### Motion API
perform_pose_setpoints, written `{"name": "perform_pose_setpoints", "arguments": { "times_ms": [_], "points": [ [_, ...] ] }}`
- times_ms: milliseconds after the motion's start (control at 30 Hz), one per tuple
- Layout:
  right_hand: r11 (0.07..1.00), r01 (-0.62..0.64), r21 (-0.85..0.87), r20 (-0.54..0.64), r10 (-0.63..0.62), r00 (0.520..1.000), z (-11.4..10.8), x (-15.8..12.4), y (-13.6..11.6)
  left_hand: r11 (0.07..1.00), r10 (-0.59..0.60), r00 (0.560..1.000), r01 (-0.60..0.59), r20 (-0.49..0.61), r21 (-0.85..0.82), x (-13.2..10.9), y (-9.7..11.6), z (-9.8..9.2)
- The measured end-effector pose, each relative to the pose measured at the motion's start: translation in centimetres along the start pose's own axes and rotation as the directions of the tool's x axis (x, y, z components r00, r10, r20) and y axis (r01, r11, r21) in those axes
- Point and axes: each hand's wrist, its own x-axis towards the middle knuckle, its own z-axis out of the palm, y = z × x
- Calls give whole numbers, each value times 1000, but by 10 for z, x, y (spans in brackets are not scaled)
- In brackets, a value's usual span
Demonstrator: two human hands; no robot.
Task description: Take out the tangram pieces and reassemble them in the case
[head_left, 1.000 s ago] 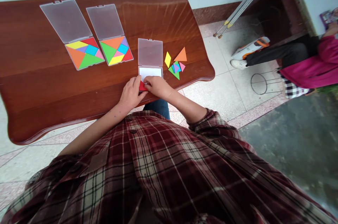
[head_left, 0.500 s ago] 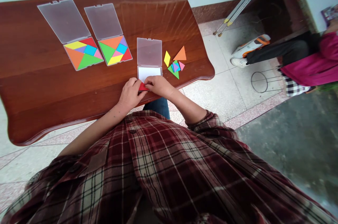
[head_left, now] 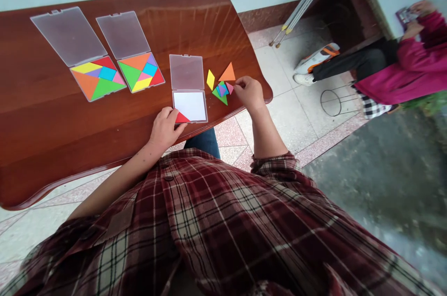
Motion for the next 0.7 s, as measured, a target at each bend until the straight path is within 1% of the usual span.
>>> {"name": "perform_pose_setpoints", "arguments": {
  "times_ms": [67,167,267,367,467,567,633,700],
  "points": [
    [998,-38,-59,-17,37,999,6,13,9,1000,-3,1000,3,-2,4,0,1,-1],
    [991,-90,-100,-57,85,995,22,40,17,1000,-16,1000,16,18,4,1,2,-2],
    [992,-77,-100,-72,70,995,37,70,17,1000,-17,999,17,28,-5,1,3,-3],
    [986,-96,-137,-35,92,995,46,92,9,1000,-8,1000,8,16,-5,0,1,-2],
    [972,-156,-173,34,164,986,47,101,-3,1000,2,1000,-2,10,-13,-1,0,-1],
    [962,-197,-189,110,220,969,44,104,-10,1000,6,1000,-6,10,-21,-1,-1,0],
    [962,-210,-173,128,234,964,40,104,-11,1000,4,1000,-4,8,-20,-1,-2,1],
    [969,-218,-118,106,230,967,36,103,-8,1000,2,1000,-2,6,-22,0,-2,2]
  ]
}}
